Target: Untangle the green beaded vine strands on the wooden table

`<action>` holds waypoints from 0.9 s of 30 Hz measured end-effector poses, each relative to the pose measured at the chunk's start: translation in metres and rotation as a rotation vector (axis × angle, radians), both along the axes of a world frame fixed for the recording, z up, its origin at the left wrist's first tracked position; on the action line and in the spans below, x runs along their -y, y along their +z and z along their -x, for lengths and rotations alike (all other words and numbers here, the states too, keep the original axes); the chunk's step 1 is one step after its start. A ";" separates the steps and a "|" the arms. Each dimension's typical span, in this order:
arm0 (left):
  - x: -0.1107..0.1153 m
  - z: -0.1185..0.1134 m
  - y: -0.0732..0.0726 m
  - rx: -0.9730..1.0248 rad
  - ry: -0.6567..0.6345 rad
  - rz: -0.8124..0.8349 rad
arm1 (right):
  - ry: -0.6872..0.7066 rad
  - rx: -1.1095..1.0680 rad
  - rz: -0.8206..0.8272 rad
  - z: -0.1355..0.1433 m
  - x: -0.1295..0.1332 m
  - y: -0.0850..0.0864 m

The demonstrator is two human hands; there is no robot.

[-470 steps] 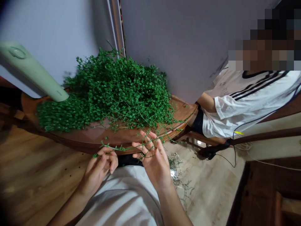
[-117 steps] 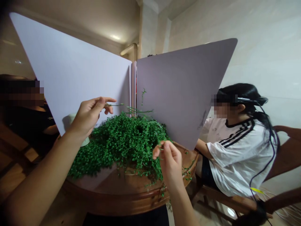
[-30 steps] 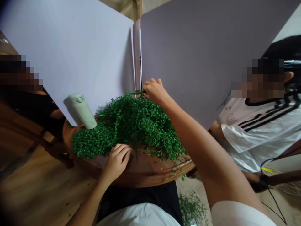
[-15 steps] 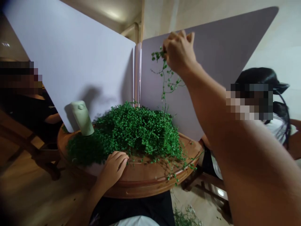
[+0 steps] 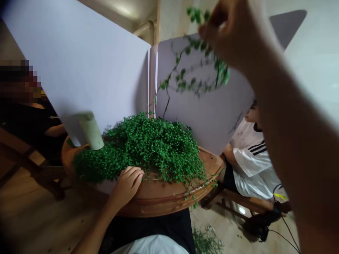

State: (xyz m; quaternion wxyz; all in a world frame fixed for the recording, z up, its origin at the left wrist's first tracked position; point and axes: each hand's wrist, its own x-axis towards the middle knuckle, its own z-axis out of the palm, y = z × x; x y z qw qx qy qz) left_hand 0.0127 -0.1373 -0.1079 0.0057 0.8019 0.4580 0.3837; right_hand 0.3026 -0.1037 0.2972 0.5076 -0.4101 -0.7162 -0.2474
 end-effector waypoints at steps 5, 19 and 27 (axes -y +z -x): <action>0.002 0.000 0.001 0.052 -0.018 0.043 | 0.361 -0.357 0.497 0.019 0.042 -0.187; 0.040 -0.014 0.027 0.696 -0.286 0.445 | 0.679 -1.229 0.653 0.075 0.047 -0.326; 0.074 -0.029 0.044 0.827 -0.509 0.819 | 0.533 -0.965 0.563 0.066 0.092 -0.346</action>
